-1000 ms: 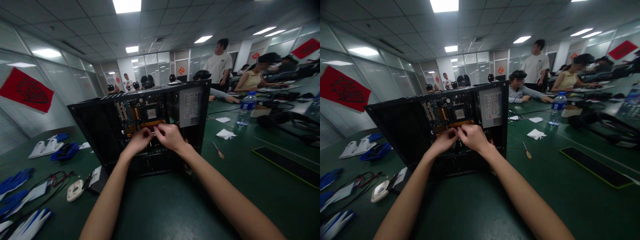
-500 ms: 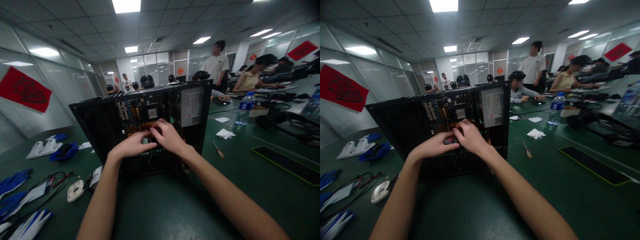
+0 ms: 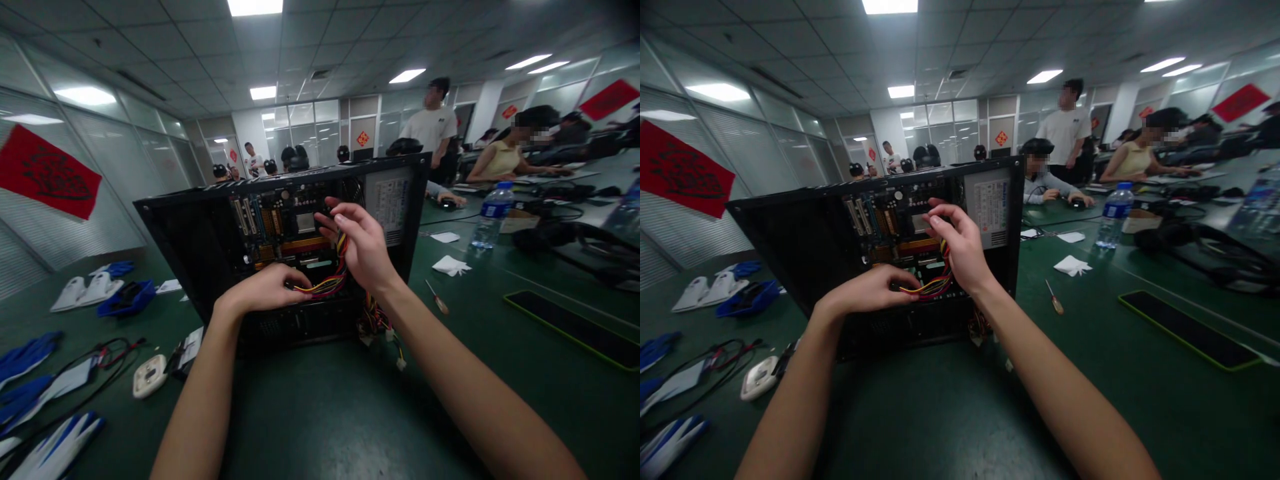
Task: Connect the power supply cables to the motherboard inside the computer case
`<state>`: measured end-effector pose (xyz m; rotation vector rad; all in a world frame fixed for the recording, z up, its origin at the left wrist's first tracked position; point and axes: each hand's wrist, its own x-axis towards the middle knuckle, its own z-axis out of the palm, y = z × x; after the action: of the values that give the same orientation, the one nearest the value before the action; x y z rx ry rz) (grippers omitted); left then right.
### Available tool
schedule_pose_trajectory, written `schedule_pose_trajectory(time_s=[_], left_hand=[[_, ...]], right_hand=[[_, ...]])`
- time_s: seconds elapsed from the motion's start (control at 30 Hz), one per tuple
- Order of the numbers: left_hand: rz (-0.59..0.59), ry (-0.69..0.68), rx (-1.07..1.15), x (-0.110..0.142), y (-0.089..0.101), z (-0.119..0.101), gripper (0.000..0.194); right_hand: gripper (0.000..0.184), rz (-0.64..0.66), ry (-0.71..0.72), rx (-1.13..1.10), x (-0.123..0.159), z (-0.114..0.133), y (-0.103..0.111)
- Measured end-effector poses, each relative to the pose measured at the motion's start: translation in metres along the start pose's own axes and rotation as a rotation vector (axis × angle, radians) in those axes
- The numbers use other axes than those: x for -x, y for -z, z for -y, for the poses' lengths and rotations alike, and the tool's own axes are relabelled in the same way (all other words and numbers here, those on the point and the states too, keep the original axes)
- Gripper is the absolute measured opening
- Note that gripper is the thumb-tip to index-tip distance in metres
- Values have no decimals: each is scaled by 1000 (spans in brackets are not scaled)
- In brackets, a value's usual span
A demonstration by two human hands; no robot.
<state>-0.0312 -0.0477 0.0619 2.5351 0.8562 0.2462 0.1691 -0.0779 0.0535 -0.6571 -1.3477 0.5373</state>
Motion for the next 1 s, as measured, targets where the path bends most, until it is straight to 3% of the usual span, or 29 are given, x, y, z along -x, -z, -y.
schedule_pose_trajectory(time_s=[0.13, 0.23, 0.33, 0.5, 0.63, 0.77, 0.87, 0.93, 1.0], left_hand=[[-66, 2, 68, 0, 1, -2, 24], [-73, -10, 186, 0, 1, -8, 35], [42, 6, 247, 6, 6, -14, 40], [92, -48, 397, 26, 18, -21, 48], [311, -20, 577, 41, 23, -17, 65], [412, -129, 765, 42, 23, -7, 75], [465, -234, 885, 33, 16, -4, 83], [442, -301, 936, 25, 8, -7, 82], [276, -336, 971, 17, 0, -15, 63]], right_hand=[[35, -16, 3, -30, 1, 3, -1], [33, 23, -4, -31, 2, 1, -1], [31, 111, -3, 13, 4, -4, -2], [28, 144, -13, -3, 7, -10, -8], [25, 111, 11, 73, 8, -12, -12], [23, 161, 52, 180, 9, -18, -15], [25, 271, 16, 292, 12, -17, -16], [27, 350, -34, 460, 12, -10, -14], [28, 378, -56, 692, 12, 3, -9]])
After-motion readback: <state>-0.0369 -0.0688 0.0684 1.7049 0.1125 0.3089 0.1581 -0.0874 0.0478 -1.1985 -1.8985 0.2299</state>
